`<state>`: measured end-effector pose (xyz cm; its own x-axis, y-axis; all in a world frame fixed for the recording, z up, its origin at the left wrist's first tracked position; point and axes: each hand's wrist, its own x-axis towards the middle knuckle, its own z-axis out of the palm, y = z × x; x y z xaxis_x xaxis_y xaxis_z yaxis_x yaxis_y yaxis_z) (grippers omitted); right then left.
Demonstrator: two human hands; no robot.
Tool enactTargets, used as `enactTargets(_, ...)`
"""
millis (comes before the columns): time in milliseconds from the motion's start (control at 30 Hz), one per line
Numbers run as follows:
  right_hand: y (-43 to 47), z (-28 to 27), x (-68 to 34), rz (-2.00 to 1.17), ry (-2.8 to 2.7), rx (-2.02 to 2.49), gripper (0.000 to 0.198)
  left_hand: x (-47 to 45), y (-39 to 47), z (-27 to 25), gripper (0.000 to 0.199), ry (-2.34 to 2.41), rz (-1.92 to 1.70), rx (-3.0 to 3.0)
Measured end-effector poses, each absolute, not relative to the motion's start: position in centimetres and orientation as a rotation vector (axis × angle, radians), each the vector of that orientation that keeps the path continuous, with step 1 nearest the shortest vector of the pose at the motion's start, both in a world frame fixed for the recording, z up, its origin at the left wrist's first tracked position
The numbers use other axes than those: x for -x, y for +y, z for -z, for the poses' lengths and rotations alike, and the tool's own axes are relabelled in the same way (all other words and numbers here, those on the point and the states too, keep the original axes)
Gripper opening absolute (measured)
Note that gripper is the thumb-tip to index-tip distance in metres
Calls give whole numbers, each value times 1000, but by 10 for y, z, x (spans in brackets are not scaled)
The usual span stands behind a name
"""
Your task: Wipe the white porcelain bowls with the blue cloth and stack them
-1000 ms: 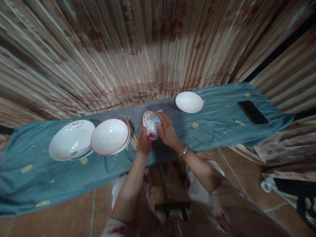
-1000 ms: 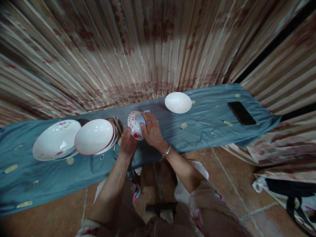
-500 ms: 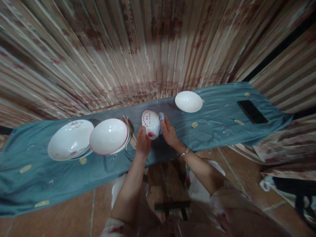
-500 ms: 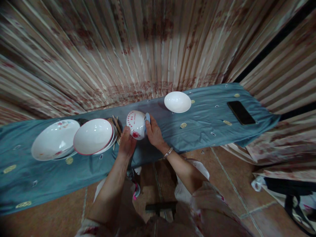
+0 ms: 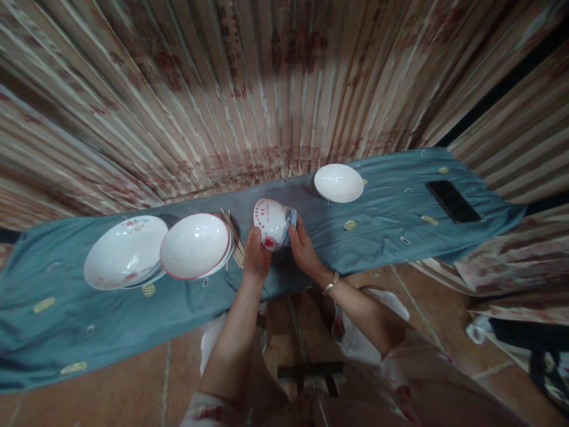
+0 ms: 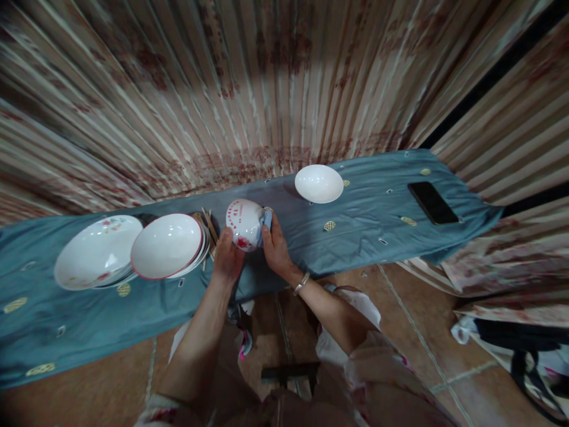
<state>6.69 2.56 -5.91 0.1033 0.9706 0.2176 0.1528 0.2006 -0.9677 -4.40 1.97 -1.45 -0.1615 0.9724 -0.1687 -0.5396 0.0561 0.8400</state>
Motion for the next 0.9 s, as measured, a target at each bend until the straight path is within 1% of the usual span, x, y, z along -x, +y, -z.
enactTargets(333, 11, 69, -56, -782, -1446, 1296, 71, 46, 22, 16, 23, 1003, -1480, -605)
enactTargets(567, -1, 72, -53, -705, -1593, 1334, 73, 48, 26, 25, 22, 955, -1544, -571)
enactTargets(900, -19, 74, -53, -614, -1734, 1298, 76, 51, 28, 30, 28, 928, -1540, -539)
